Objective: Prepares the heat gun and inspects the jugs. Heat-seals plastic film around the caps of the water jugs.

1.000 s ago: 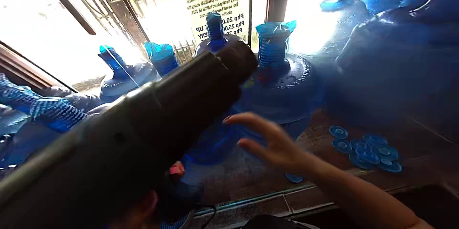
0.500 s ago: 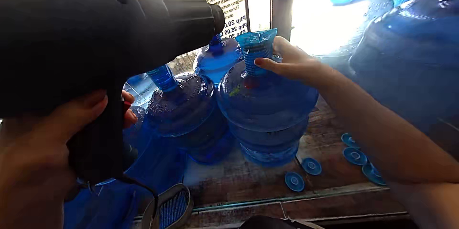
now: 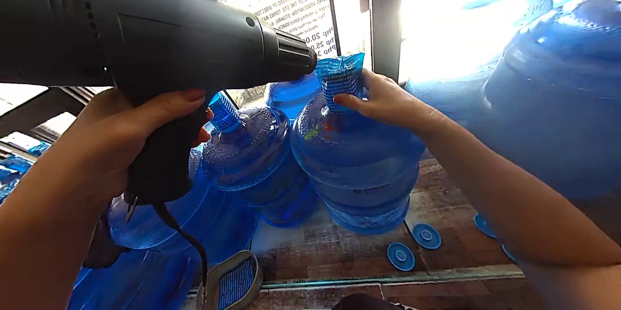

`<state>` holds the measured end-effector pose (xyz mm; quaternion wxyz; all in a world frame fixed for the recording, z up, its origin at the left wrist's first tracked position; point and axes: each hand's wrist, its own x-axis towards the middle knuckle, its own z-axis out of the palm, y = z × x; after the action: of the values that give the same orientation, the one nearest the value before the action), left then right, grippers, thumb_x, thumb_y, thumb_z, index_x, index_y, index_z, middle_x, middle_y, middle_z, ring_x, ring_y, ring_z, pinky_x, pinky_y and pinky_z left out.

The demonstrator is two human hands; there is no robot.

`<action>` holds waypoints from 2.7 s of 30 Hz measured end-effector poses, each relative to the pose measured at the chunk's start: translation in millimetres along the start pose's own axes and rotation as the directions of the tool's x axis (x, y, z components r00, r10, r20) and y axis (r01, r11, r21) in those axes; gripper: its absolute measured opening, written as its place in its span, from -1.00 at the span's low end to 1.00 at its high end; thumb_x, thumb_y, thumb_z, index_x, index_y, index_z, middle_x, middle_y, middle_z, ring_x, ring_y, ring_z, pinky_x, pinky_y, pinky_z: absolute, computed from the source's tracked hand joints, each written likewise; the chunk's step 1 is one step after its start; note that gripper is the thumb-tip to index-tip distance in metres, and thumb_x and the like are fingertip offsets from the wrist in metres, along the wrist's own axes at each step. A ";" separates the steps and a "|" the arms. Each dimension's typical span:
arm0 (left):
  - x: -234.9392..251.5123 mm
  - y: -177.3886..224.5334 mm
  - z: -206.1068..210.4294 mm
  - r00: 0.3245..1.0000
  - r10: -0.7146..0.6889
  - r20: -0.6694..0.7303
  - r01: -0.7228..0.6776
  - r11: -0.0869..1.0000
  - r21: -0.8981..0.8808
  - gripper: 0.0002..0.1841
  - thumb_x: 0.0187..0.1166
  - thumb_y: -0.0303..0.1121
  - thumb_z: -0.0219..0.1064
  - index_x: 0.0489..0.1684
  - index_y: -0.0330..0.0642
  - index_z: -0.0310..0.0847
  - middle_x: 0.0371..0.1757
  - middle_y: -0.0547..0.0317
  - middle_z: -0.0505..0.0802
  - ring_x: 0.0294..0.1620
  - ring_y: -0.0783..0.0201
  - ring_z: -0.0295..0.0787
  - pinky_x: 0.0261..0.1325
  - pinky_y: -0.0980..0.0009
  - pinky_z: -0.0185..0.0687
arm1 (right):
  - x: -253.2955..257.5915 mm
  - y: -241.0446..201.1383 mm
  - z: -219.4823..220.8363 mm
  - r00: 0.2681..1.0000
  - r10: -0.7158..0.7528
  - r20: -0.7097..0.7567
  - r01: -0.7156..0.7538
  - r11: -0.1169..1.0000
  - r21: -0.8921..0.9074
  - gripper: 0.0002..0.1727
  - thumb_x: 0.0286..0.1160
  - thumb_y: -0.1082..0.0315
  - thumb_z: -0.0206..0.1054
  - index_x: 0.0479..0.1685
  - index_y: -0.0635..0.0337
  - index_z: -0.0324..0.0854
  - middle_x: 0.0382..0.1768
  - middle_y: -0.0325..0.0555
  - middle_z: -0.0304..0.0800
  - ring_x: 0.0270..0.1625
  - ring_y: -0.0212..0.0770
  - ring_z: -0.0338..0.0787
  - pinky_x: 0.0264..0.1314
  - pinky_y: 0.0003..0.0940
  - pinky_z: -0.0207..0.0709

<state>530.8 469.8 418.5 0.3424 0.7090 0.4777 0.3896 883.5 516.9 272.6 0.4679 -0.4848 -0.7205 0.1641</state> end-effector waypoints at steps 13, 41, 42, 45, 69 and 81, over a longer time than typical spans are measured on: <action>-0.1 10.5 14.9 0.999 -0.020 0.027 0.020 1.000 0.019 -0.75 0.61 -0.08 0.39 0.02 -0.01 0.74 -0.22 0.19 0.93 -0.37 0.34 0.89 -0.36 0.46 0.84 | -2.8 -3.6 -3.7 0.998 0.033 0.059 -0.028 0.996 -0.084 -0.34 0.66 0.00 0.33 0.52 0.34 0.39 0.24 0.22 0.74 0.37 0.13 0.70 0.49 0.16 0.43; -48.8 49.8 56.6 0.975 0.221 -0.001 -0.203 0.899 0.388 -0.70 0.45 -0.14 0.55 0.05 -0.01 0.76 -0.16 0.28 0.93 -0.26 0.37 0.90 -0.23 0.53 0.84 | -18.6 -9.7 1.4 0.990 0.111 0.089 -0.066 0.913 -0.402 -0.19 0.77 -0.19 0.05 0.51 0.51 0.44 0.50 0.38 0.57 0.71 0.30 0.39 0.79 0.48 -0.29; -52.1 48.0 55.9 0.974 0.227 -0.005 -0.204 0.884 0.420 -0.73 0.45 -0.14 0.54 0.02 0.02 0.76 -0.18 0.32 0.92 -0.27 0.41 0.89 -0.24 0.57 0.82 | -19.2 -7.9 1.2 0.990 0.106 0.097 -0.059 0.914 -0.400 -0.18 0.75 -0.19 0.08 0.52 0.50 0.45 0.53 0.38 0.54 0.73 0.31 0.36 0.77 0.50 -0.28; -60.5 47.4 62.7 0.957 0.288 -0.018 -0.243 0.838 0.488 -0.73 0.35 -0.09 0.60 -0.09 0.13 0.76 -0.30 0.39 0.90 -0.40 0.46 0.84 -0.40 0.60 0.76 | -21.4 -3.8 1.4 0.992 0.090 0.091 -0.049 0.925 -0.376 -0.16 0.67 -0.21 0.19 0.53 0.48 0.45 0.59 0.37 0.47 0.75 0.32 0.32 0.75 0.53 -0.25; -78.5 -86.2 96.6 0.920 0.373 -0.117 -0.370 0.928 0.046 -0.77 0.42 -0.17 0.57 -0.09 -0.01 0.77 -0.19 0.46 0.93 -0.15 0.46 0.90 0.03 0.44 0.87 | -32.3 20.0 5.5 0.921 0.005 -0.390 0.094 0.967 0.235 -0.36 0.63 0.45 -0.12 0.75 0.47 0.15 0.66 0.31 0.39 0.71 -0.10 0.44 0.74 -0.28 0.27; -60.5 -113.9 76.0 0.911 0.385 -0.147 -0.408 0.894 -0.184 -0.77 0.45 -0.15 0.56 -0.03 0.11 0.74 -0.15 0.40 0.93 -0.15 0.35 0.92 0.00 0.40 0.89 | -34.8 11.5 2.8 0.916 0.084 -0.392 -0.002 0.979 0.204 -0.35 0.65 0.42 -0.16 0.78 0.44 0.08 0.61 0.28 0.46 0.64 -0.15 0.51 0.66 -0.31 0.34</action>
<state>536.4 439.2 272.1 0.3030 0.7294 0.2966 0.5368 890.7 493.3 245.3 0.6471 -0.4746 -0.5792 0.1434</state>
